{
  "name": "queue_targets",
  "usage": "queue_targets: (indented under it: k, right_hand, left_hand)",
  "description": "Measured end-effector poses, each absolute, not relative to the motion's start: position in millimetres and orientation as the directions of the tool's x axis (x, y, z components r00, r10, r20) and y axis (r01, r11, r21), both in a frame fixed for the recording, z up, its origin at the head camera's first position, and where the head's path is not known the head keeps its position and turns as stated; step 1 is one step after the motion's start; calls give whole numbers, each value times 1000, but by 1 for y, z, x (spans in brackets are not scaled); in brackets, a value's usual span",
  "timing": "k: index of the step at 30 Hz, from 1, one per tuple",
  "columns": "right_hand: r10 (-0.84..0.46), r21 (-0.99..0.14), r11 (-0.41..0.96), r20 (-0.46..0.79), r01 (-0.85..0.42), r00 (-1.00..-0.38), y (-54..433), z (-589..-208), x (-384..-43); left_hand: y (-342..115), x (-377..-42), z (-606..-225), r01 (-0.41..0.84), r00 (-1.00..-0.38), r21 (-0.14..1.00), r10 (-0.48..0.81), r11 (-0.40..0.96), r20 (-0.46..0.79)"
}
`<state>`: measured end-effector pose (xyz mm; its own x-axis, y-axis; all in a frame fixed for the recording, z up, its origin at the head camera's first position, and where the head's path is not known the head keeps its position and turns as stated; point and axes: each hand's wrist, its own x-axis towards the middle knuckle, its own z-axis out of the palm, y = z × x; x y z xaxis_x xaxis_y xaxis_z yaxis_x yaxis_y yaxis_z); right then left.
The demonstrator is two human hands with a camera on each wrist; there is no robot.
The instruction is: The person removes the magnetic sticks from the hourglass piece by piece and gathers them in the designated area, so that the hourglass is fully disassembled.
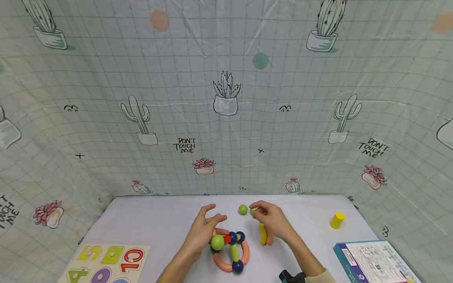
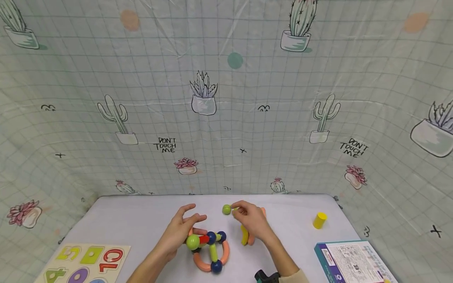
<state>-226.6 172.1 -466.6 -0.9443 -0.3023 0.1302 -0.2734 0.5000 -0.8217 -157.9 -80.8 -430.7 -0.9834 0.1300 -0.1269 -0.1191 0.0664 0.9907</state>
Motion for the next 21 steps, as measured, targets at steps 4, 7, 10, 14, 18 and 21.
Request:
queue_targets:
  k: [4,7,10,14,18,21]
  right_hand:
    - [-534,-868,354,118,-348,-837,134,-452,-214]
    - [-608,-870,311,126,-382,-784,114,-446,-212]
    - [-638,-856,295,154,-424,-755,103,-446,-216]
    - [-645,-837,297,179,-459,-743,99,-449,-220]
    - [-619,-834,326,168,-445,-767,102,-449,-222]
    - [-582,-838,340,169,-427,-795,106,-446,-223]
  left_hand:
    - [-82,-158,-432,-104,-982,993,156,48,-110]
    - [-83,-159,-432,-99,-980,994,170,38,-104]
    - [-84,-159,-431,-100,-980,994,172,38,-105]
    - [-85,-158,-430,-112,-980,993,161,47,-119]
    - [-87,-156,-430,-125,-982,991,134,57,-131]
    - [-88,-156,-430,-131,-984,990,113,49,-136]
